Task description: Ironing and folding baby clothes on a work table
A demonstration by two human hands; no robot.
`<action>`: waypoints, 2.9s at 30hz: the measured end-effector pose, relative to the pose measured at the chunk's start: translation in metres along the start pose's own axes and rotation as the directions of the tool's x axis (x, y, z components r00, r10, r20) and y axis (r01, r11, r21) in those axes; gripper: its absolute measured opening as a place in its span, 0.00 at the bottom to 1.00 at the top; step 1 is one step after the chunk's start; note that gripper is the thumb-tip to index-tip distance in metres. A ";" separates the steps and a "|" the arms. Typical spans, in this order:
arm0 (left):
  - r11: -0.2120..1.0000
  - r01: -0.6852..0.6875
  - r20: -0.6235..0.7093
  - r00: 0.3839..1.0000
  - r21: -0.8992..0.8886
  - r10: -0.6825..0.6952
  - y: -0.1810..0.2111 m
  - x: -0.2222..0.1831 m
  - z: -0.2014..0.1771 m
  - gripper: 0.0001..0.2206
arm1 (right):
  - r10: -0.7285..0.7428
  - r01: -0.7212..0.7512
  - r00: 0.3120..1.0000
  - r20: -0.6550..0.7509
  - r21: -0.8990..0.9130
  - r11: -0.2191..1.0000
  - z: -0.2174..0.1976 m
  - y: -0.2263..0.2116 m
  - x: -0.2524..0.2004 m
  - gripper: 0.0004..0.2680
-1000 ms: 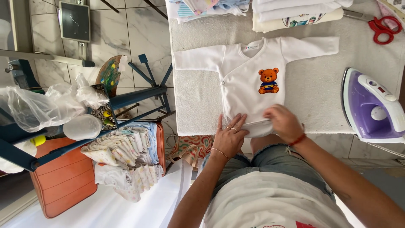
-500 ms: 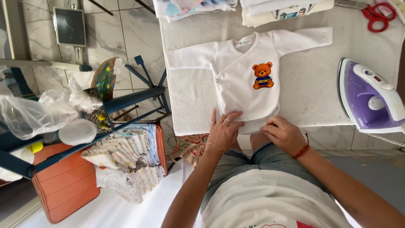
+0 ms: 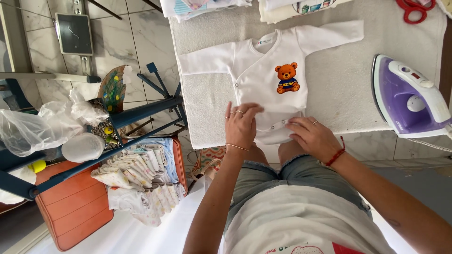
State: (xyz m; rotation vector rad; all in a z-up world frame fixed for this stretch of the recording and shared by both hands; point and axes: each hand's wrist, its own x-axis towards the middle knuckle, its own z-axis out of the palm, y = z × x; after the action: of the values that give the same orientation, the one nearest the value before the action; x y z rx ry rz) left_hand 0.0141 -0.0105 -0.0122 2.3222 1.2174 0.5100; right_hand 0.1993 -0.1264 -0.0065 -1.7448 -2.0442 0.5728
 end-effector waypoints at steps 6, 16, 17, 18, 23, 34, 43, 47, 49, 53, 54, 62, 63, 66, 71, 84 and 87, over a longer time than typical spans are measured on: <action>0.959 -0.258 -0.045 0.963 0.115 0.264 -0.006 -0.031 0.028 0.03 | 0.225 -0.227 0.971 0.083 0.023 0.974 0.009 0.009 0.006 0.07; 0.925 -0.330 -0.063 0.936 0.191 0.347 -0.017 -0.045 0.008 0.04 | -0.085 0.063 0.975 -0.205 -0.113 0.992 0.014 0.008 -0.002 0.03; 0.897 -0.383 -0.043 0.915 0.219 0.401 -0.019 -0.046 0.008 0.04 | -0.118 0.104 0.980 -0.158 -0.099 0.990 0.013 0.009 -0.001 0.02; 0.868 -0.433 -0.016 0.893 0.244 0.450 -0.021 -0.051 0.007 0.05 | -0.148 0.140 0.983 -0.107 -0.080 0.987 0.012 0.008 -0.002 0.02; 0.851 -0.493 0.067 0.870 0.180 0.489 -0.015 -0.052 0.001 0.03 | -0.262 0.256 0.965 -0.023 -0.138 0.957 0.011 0.007 -0.004 0.08; 0.857 -0.499 0.007 0.864 0.127 0.503 -0.004 -0.044 0.023 0.02 | -0.259 0.231 0.965 -0.038 -0.339 0.912 0.037 0.012 -0.011 0.10; 0.901 -0.432 -0.010 0.901 0.049 0.433 -0.004 -0.039 0.012 0.04 | -0.179 0.132 0.964 -0.199 -0.230 0.964 0.024 0.000 -0.001 0.07; 0.910 -0.415 0.001 0.910 -0.006 0.415 0.002 -0.039 0.008 0.03 | -0.143 0.121 0.979 -0.147 -0.150 0.981 0.007 -0.006 0.000 0.05; 0.915 -0.400 0.018 0.916 -0.042 0.401 0.007 -0.040 0.004 0.03 | -0.131 0.121 0.986 -0.105 -0.100 0.988 0.003 -0.011 -0.002 0.03; 0.944 -0.323 0.011 0.946 -0.065 0.324 0.018 -0.041 0.005 0.04 | 0.126 -0.124 0.991 -0.036 0.055 0.991 0.006 -0.013 -0.005 0.03; 0.959 -0.275 0.039 0.960 -0.069 0.278 0.019 -0.040 0.006 0.04 | 0.267 -0.267 0.963 0.017 0.148 0.952 0.005 -0.016 -0.002 0.03; 0.976 0.168 0.283 0.951 -0.139 -0.123 0.012 -0.051 0.041 0.07 | 0.577 -0.627 0.779 0.246 0.257 0.736 0.010 -0.013 0.012 0.04; 0.965 0.251 0.332 0.919 -0.074 -0.214 0.016 -0.050 0.041 0.09 | 0.640 -0.714 0.699 0.319 0.252 0.653 0.009 -0.012 0.014 0.04; 0.944 0.318 0.375 0.868 0.086 -0.327 0.025 -0.046 0.036 0.11 | 0.656 -0.742 0.662 0.363 0.189 0.644 0.016 -0.008 0.013 0.04; 0.913 0.383 0.422 0.811 0.141 -0.405 0.030 -0.039 0.037 0.11 | 0.622 -0.684 0.682 0.384 0.037 0.728 0.014 -0.007 0.020 0.03; 0.825 0.431 0.524 0.638 0.365 -0.564 0.047 -0.019 0.029 0.13 | 0.680 -0.628 0.680 0.274 -0.262 0.733 0.029 -0.013 0.026 0.05; 0.757 0.511 0.530 0.543 0.406 -0.651 0.050 -0.014 0.032 0.13 | 0.698 -0.668 0.643 0.316 -0.214 0.713 0.021 -0.019 0.035 0.03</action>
State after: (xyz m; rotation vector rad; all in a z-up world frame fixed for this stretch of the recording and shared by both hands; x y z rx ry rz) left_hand 0.0565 -0.0544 -0.0123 1.7715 1.5877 -0.6553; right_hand 0.1666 -0.0954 -0.0130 -2.6442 -1.5426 1.1435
